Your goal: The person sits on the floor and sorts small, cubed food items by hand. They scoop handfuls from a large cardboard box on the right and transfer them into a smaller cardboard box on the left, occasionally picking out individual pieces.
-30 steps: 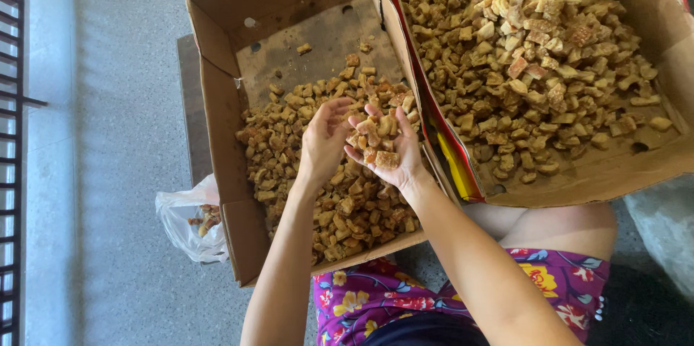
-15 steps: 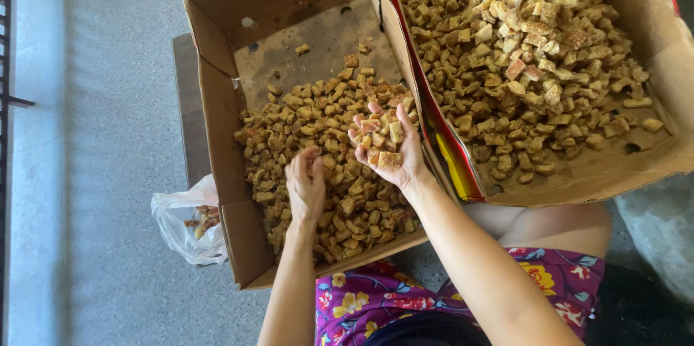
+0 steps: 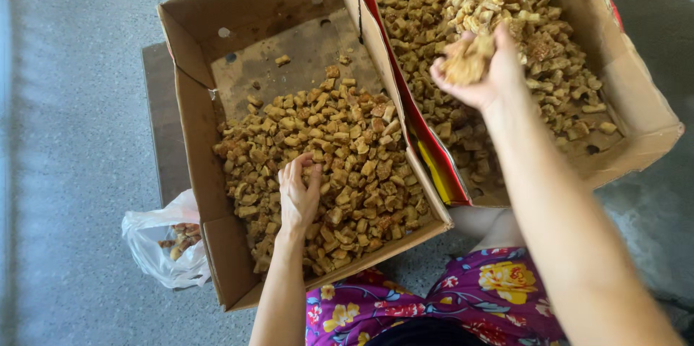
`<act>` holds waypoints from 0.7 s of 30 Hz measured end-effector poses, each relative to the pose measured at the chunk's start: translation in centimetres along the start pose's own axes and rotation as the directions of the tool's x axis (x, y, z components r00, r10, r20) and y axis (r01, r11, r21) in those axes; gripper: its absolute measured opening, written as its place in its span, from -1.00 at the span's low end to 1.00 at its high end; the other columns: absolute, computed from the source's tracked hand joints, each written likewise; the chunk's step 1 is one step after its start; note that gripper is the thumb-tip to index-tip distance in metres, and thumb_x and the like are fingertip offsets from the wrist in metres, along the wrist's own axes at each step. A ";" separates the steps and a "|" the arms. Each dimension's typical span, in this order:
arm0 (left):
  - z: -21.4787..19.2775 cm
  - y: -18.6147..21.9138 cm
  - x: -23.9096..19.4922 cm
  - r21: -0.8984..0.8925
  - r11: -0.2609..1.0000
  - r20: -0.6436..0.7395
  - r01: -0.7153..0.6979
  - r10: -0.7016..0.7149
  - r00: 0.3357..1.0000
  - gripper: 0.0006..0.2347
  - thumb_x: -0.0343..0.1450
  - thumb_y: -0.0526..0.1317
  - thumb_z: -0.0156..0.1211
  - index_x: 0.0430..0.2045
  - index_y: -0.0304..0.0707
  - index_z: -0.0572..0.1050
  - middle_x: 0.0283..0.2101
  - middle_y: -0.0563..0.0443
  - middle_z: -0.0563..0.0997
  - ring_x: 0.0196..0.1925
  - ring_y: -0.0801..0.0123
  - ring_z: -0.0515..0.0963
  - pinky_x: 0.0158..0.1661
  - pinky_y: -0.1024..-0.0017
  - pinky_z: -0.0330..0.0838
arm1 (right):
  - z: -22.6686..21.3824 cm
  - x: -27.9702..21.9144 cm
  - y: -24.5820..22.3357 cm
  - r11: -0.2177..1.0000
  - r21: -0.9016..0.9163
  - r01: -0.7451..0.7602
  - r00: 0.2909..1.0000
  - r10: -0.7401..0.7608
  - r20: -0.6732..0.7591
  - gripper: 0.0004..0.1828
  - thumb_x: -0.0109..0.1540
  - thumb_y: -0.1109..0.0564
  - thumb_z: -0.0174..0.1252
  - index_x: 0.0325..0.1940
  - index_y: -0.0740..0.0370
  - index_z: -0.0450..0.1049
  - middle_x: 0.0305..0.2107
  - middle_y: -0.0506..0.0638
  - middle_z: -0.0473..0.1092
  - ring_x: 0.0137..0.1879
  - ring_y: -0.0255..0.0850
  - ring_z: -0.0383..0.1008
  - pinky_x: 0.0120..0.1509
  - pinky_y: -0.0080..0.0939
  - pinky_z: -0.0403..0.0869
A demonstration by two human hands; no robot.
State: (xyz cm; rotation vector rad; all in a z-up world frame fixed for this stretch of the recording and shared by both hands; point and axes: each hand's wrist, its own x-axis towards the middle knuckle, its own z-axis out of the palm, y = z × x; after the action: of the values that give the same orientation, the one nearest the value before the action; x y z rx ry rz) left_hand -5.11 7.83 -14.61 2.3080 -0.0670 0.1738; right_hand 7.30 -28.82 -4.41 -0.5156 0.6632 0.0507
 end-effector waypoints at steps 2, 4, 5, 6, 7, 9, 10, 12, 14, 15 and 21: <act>0.1 -0.1 0.1 0.007 1.000 0.003 0.004 -0.004 1.000 -0.71 0.49 -0.13 0.15 0.02 -0.31 0.48 -0.08 -0.15 0.56 0.04 0.05 0.44 0.09 0.10 0.33 | 1.4 1.1 -3.2 0.969 -0.221 0.109 0.991 -0.122 -0.046 -0.48 0.33 -0.39 -0.36 -0.15 0.03 0.27 0.26 0.16 0.38 0.41 0.11 0.26 0.33 0.65 0.14; 0.1 0.0 0.1 0.012 1.000 0.007 0.012 -0.012 1.000 -0.71 0.49 -0.12 0.16 0.02 -0.29 0.48 -0.07 -0.14 0.56 0.05 0.07 0.43 0.09 0.10 0.34 | 3.0 1.4 -5.7 0.955 -0.279 0.097 0.994 -0.108 -0.025 -0.30 0.33 -0.39 -0.26 0.28 0.17 0.23 0.36 0.32 0.19 0.52 0.26 0.21 0.41 0.63 0.00; 0.1 0.1 0.0 0.019 0.999 0.043 0.031 -0.032 0.999 -0.70 0.48 -0.12 0.16 0.04 -0.26 0.47 -0.03 -0.15 0.55 0.07 0.06 0.41 0.10 0.08 0.34 | 3.6 1.2 -6.5 0.935 -0.333 0.122 0.988 -0.147 -0.050 -0.32 0.35 -0.34 -0.19 0.36 0.18 0.12 0.39 0.35 0.05 0.53 0.28 0.14 0.43 0.66 0.05; 0.2 0.3 -0.2 0.028 0.998 0.078 0.049 -0.051 0.996 -0.69 0.48 -0.11 0.16 0.06 -0.24 0.46 0.01 -0.16 0.54 0.09 0.04 0.39 0.10 0.06 0.33 | 4.3 1.0 -7.1 0.910 -0.387 0.145 0.980 -0.187 -0.072 -0.29 0.37 -0.28 -0.12 0.43 0.18 0.00 0.42 0.38 -0.09 0.55 0.30 0.06 0.45 0.68 0.11; 0.3 0.5 -0.3 0.036 0.997 0.111 0.068 -0.072 0.991 -0.68 0.48 -0.10 0.15 0.08 -0.22 0.45 0.05 -0.18 0.52 0.11 0.03 0.36 0.11 0.04 0.33 | 4.9 0.5 -7.5 0.881 -0.442 0.167 0.970 -0.228 -0.089 -0.24 0.39 -0.23 -0.06 0.51 0.19 -0.12 0.46 0.41 -0.23 0.56 0.33 -0.01 0.47 0.70 0.16; 0.3 1.1 -0.5 0.070 0.997 0.139 0.034 -0.044 0.989 -0.57 0.46 -0.02 0.18 0.19 -0.17 0.37 0.22 -0.28 0.40 0.26 -0.11 0.26 0.19 -0.10 0.27 | 5.8 -0.8 -7.7 0.842 -0.466 0.270 0.944 -0.327 -0.045 -0.20 0.37 -0.16 0.03 0.53 0.18 -0.14 0.45 0.34 -0.27 0.53 0.26 -0.13 0.45 0.69 0.10; 0.4 1.5 -0.6 0.086 0.996 0.152 0.018 -0.031 0.988 -0.51 0.45 0.02 0.20 0.25 -0.15 0.33 0.30 -0.32 0.34 0.33 -0.17 0.20 0.23 -0.18 0.23 | 6.0 -1.4 -7.3 0.818 -0.477 0.321 0.927 -0.375 -0.020 -0.18 0.36 -0.12 0.08 0.55 0.18 -0.16 0.45 0.31 -0.28 0.51 0.23 -0.19 0.43 0.69 0.06; 0.8 2.5 -0.2 0.148 0.984 0.278 0.102 -0.141 0.950 -0.32 0.36 0.16 0.22 0.35 -0.05 0.17 0.43 -0.33 0.09 0.43 -0.31 -0.03 0.21 -0.37 0.11 | 6.0 -2.2 -5.9 0.911 -0.230 0.342 0.936 -0.352 -0.003 -0.33 0.32 0.05 0.10 0.42 0.19 -0.03 0.30 0.29 0.03 0.33 0.16 0.20 0.39 0.47 0.35; 1.4 3.7 -0.2 0.221 0.973 0.365 0.073 -0.152 0.918 -0.15 0.24 0.29 0.26 0.40 0.02 0.04 0.49 -0.33 -0.09 0.47 -0.37 -0.20 0.21 -0.49 -0.02 | 4.8 -2.9 -2.8 0.968 0.102 0.228 0.954 -0.243 0.177 -0.59 0.37 0.18 0.10 0.24 0.33 0.18 0.03 0.25 0.29 0.09 0.07 0.44 0.27 0.20 0.55; 1.8 4.3 -0.4 0.254 0.967 0.399 0.003 -0.107 0.910 -0.06 0.17 0.34 0.29 0.41 0.04 0.00 0.49 -0.33 -0.15 0.46 -0.37 -0.25 0.21 -0.52 -0.08 | 3.7 -3.6 -0.9 0.957 0.278 0.080 0.918 -0.180 0.355 -0.76 0.44 0.22 0.10 0.12 0.45 0.32 -0.16 0.20 0.38 -0.06 0.00 0.48 0.17 0.03 0.60; 2.4 6.0 -1.2 0.577 0.768 0.596 -0.278 -0.163 0.786 -0.08 0.21 0.48 0.23 0.39 0.13 0.02 0.48 -0.29 -0.14 0.41 -0.57 -0.15 0.22 -0.55 -0.05 | 0.0 -5.2 15.9 0.903 0.325 -0.281 0.894 0.123 0.431 -0.88 0.36 0.12 0.11 -0.20 0.19 0.50 -0.35 0.01 0.50 -0.21 -0.24 0.50 -0.07 -0.23 0.55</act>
State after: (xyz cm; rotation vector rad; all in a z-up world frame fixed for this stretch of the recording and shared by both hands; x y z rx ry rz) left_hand -6.71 2.01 -12.02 2.9620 -0.4930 -0.6590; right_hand -0.06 -14.30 -8.29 -0.0465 0.3056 0.2194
